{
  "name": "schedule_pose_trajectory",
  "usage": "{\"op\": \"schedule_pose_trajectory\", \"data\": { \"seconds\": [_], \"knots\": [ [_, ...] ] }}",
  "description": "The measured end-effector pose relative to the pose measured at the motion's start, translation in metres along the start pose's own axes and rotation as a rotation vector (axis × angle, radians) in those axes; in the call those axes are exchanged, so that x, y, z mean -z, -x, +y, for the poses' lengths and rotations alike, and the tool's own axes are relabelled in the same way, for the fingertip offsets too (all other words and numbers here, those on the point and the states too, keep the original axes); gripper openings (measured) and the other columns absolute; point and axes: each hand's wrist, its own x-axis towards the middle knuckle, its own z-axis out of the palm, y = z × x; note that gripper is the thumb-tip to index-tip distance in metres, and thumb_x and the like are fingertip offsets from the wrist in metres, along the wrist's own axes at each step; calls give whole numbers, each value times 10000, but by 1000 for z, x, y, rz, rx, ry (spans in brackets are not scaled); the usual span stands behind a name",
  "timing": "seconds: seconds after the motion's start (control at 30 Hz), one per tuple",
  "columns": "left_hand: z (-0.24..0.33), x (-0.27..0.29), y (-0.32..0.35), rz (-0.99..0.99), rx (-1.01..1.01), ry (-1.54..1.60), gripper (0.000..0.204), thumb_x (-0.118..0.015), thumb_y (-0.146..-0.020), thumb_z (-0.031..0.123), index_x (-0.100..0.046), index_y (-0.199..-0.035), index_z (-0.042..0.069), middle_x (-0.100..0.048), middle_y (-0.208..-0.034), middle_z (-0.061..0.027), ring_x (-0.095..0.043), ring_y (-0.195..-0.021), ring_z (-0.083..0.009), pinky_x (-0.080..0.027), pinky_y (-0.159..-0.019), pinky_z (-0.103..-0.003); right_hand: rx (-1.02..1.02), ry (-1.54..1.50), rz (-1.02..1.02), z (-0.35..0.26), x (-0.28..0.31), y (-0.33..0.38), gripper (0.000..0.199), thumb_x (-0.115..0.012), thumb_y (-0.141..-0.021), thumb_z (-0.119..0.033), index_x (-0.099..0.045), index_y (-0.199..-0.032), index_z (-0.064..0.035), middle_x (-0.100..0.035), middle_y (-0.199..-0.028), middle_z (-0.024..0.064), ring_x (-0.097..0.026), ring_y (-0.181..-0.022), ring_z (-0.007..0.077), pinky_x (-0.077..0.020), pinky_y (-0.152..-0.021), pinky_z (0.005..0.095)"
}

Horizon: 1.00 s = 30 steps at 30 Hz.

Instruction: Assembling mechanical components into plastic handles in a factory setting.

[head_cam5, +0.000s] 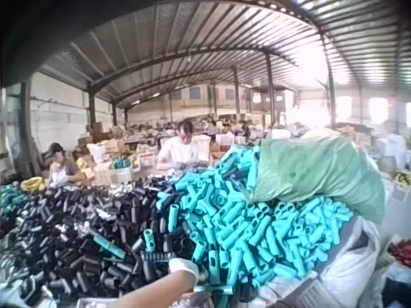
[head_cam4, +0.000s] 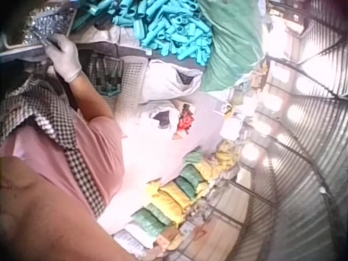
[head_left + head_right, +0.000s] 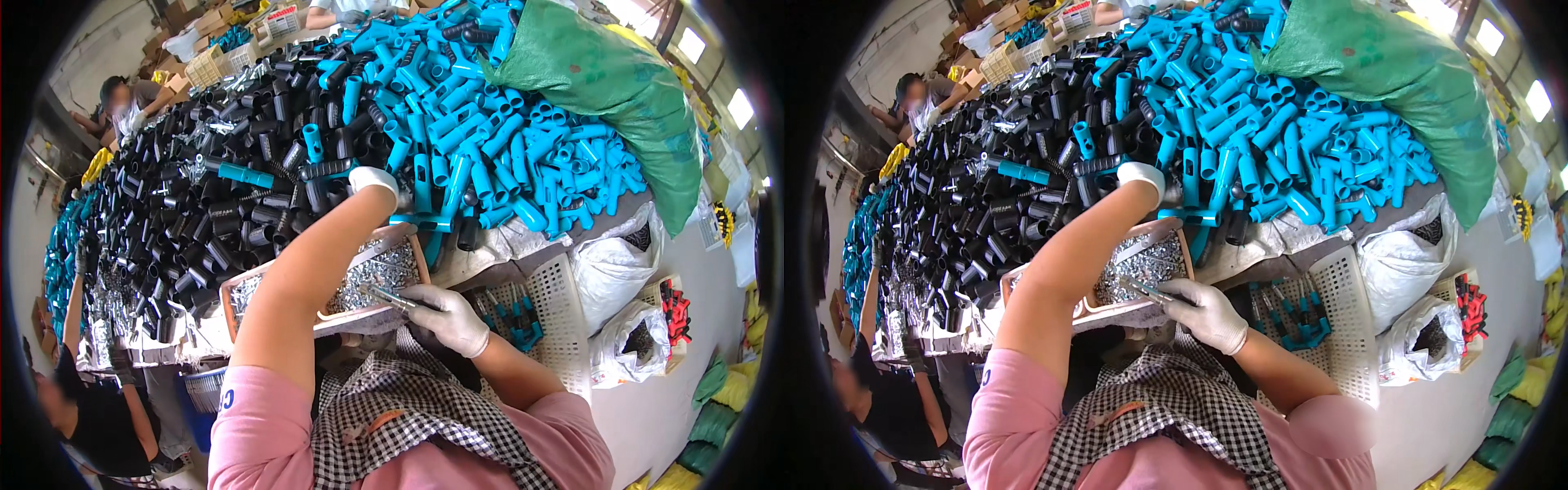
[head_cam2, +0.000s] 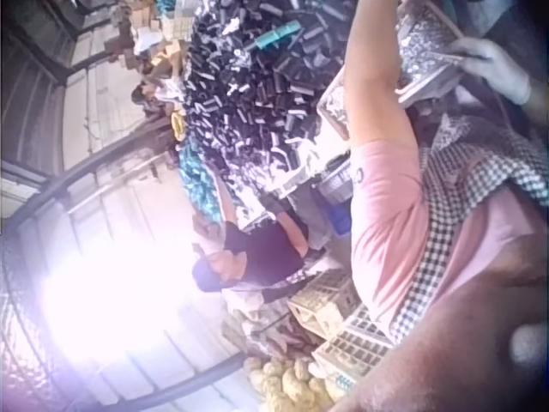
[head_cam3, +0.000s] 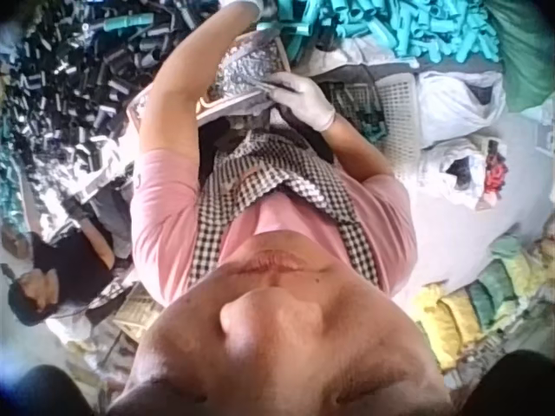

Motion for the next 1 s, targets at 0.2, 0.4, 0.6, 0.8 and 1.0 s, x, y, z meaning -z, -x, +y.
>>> {"op": "schedule_pose_trajectory", "data": {
  "seconds": [0.2,0.4,0.6,0.8,1.0],
  "knots": [
    [-67,-65,-19,391,278,127,206,-577,-884,165,-757,-966,109,-740,-950,-68,-714,-918,-262,-559,-734,-371,31,-10,14,11,0,-1,295,-615,-928,-105,-619,-1188,33,-648,-957,25,-560,-817,68,-485,-742,229],
    [-109,-36,56,710,14,44,171,-597,-745,157,-699,-869,97,-695,-810,-137,-655,-813,-335,-533,-731,-442,54,-86,8,14,-6,-2,269,-615,-936,-98,-629,-1179,18,-613,-856,-17,-521,-707,42,-451,-632,206],
    [-154,-17,83,926,310,133,273,-679,-733,344,-737,-817,91,-665,-892,-131,-628,-889,-313,-525,-738,-421,16,-54,0,14,-10,-6,267,-614,-937,-95,-630,-1180,13,-610,-850,-20,-517,-672,37,-448,-602,207],
    [-162,-25,79,1223,160,77,252,-708,-765,317,-707,-708,71,-650,-922,-116,-594,-881,-316,-483,-705,-441,19,-77,13,16,-8,-17,261,-636,-929,-110,-633,-1157,18,-608,-858,-25,-519,-658,26,-433,-571,194],
    [-63,-12,42,631,-279,456,291,-657,-817,248,-647,-1056,82,-688,-943,-192,-669,-899,-368,-531,-798,-465,108,56,38,25,-6,-20,340,-664,-890,-112,-617,-1182,55,-675,-963,63,-616,-891,125,-500,-842,279]
  ]
}}
